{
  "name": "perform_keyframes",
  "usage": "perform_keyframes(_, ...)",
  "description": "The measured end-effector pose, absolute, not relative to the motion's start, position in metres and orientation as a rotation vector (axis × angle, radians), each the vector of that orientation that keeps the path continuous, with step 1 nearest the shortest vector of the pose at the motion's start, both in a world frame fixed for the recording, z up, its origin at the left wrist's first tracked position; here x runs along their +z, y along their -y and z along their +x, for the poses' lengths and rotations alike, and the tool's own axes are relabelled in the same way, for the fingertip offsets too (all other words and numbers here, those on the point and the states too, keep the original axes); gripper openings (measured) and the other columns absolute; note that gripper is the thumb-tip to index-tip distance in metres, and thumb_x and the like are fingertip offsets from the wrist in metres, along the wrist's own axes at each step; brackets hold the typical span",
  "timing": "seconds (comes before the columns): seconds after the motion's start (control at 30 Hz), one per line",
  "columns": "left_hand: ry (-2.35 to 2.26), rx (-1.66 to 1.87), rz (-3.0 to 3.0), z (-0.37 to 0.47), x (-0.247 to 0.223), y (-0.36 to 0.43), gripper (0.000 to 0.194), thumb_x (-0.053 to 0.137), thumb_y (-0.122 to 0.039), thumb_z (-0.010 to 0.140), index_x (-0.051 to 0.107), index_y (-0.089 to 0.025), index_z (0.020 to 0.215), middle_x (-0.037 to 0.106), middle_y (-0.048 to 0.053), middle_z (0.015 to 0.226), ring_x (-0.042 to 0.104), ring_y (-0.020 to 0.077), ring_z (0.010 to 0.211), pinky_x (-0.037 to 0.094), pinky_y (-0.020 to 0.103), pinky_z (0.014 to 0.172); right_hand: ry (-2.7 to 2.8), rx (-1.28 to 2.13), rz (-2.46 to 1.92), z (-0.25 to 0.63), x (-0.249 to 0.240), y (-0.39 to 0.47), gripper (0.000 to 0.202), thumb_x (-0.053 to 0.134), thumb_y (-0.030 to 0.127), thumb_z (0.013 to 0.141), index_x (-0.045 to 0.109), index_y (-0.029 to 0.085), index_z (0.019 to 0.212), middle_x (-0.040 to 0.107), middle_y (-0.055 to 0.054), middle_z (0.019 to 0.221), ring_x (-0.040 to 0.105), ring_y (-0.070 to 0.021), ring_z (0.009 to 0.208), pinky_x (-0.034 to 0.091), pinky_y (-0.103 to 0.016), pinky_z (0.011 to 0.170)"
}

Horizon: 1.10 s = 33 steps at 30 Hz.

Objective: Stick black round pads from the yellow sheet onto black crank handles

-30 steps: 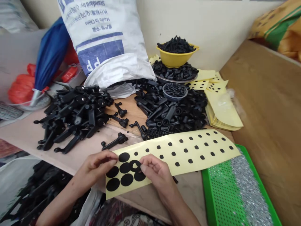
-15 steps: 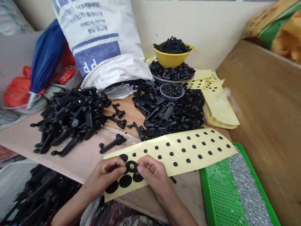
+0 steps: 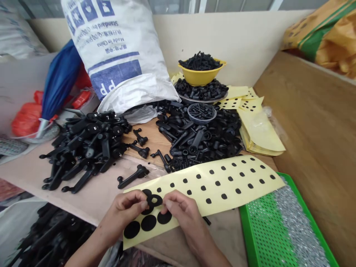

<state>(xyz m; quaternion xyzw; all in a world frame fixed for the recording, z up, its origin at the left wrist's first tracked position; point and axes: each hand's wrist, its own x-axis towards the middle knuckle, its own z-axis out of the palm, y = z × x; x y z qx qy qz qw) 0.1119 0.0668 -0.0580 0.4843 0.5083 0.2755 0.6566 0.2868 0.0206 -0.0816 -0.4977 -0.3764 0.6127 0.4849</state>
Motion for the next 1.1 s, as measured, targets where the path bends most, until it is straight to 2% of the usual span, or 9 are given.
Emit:
perform_keyframes(0.3, -1.159, 0.722, 1.078, 0.112, -0.056, -0.065, 0.028, 0.072, -0.038, 0.062, 0.058, -0.014, 0.060, 0.045, -0.004, 0.051, 0.034, 0.0070, 0.049, 0.026, 0.019, 0.047, 0.757, 1.577, -1.122, 0.286, -0.085, -0.020, 0.022, 0.061, 0.037, 0.081, 0.070, 0.018, 0.079, 0.066, -0.002, 0.067, 0.054, -0.0170, 0.071, 0.037, -0.028, 0.071)
perform_keyframes(0.63, -1.192, 0.749, 1.073, 0.114, -0.059, -0.062, 0.028, 0.073, -0.038, 0.061, 0.059, -0.014, 0.060, 0.049, -0.003, 0.053, 0.037, 0.0075, 0.049, 0.028, 0.019, 0.047, 0.603, 1.611, -1.067, 0.280, -0.083, -0.020, 0.027, 0.068, 0.043, 0.076, 0.072, 0.016, 0.083, 0.064, -0.002, 0.064, 0.056, -0.0168, 0.066, 0.041, -0.028, 0.068)
perform_keyframes(0.77, -1.216, 0.746, 1.053, 0.104, -0.056, -0.063, 0.027, 0.070, -0.039, 0.063, 0.058, -0.015, 0.063, 0.051, -0.002, 0.054, 0.041, 0.0089, 0.049, 0.032, 0.019, 0.047, 0.690, 1.494, -1.190, 0.285, -0.090, -0.018, 0.030, 0.067, 0.045, 0.077, 0.071, 0.017, 0.086, 0.067, -0.005, 0.078, 0.058, -0.0175, 0.067, 0.044, -0.031, 0.070)
perform_keyframes(0.83, -1.235, 0.750, 1.105, 0.097, -0.052, -0.065, 0.024, 0.069, -0.037, 0.064, 0.058, -0.016, 0.063, 0.052, -0.002, 0.055, 0.041, 0.0091, 0.050, 0.033, 0.019, 0.048, 0.770, 1.396, -1.259, 0.290, -0.090, -0.017, 0.028, 0.064, 0.043, 0.080, 0.070, 0.018, 0.089, 0.066, -0.005, 0.084, 0.059, -0.0176, 0.069, 0.045, -0.031, 0.071)
perform_keyframes(0.9, -1.207, 0.641, 1.235, 0.091, -0.049, -0.067, 0.020, 0.065, -0.033, 0.066, 0.058, -0.015, 0.061, 0.049, -0.003, 0.053, 0.039, 0.0084, 0.049, 0.031, 0.019, 0.047, 0.961, 1.297, -1.295, 0.295, -0.083, -0.015, 0.023, 0.058, 0.039, 0.085, 0.068, 0.019, 0.090, 0.065, -0.004, 0.080, 0.059, -0.0183, 0.071, 0.046, -0.031, 0.071)
perform_keyframes(1.0, -1.105, 0.361, 1.550, 0.089, -0.046, -0.070, 0.012, 0.056, -0.020, 0.069, 0.056, -0.016, 0.058, 0.046, -0.004, 0.053, 0.038, 0.0081, 0.049, 0.028, 0.019, 0.046, 1.423, 1.088, -1.281, 0.296, -0.064, -0.014, 0.015, 0.050, 0.028, 0.090, 0.063, 0.021, 0.087, 0.061, -0.005, 0.080, 0.058, -0.0192, 0.076, 0.047, -0.030, 0.068)
perform_keyframes(1.1, -1.028, 0.197, 1.923, 0.095, -0.040, -0.071, 0.014, 0.048, -0.008, 0.064, 0.056, -0.016, 0.057, 0.050, -0.003, 0.057, 0.043, 0.0095, 0.053, 0.030, 0.020, 0.051, 1.868, 0.835, -1.243, 0.291, -0.047, -0.012, 0.016, 0.043, 0.015, 0.091, 0.057, 0.020, 0.089, 0.059, -0.006, 0.086, 0.056, -0.0194, 0.081, 0.046, -0.031, 0.070)
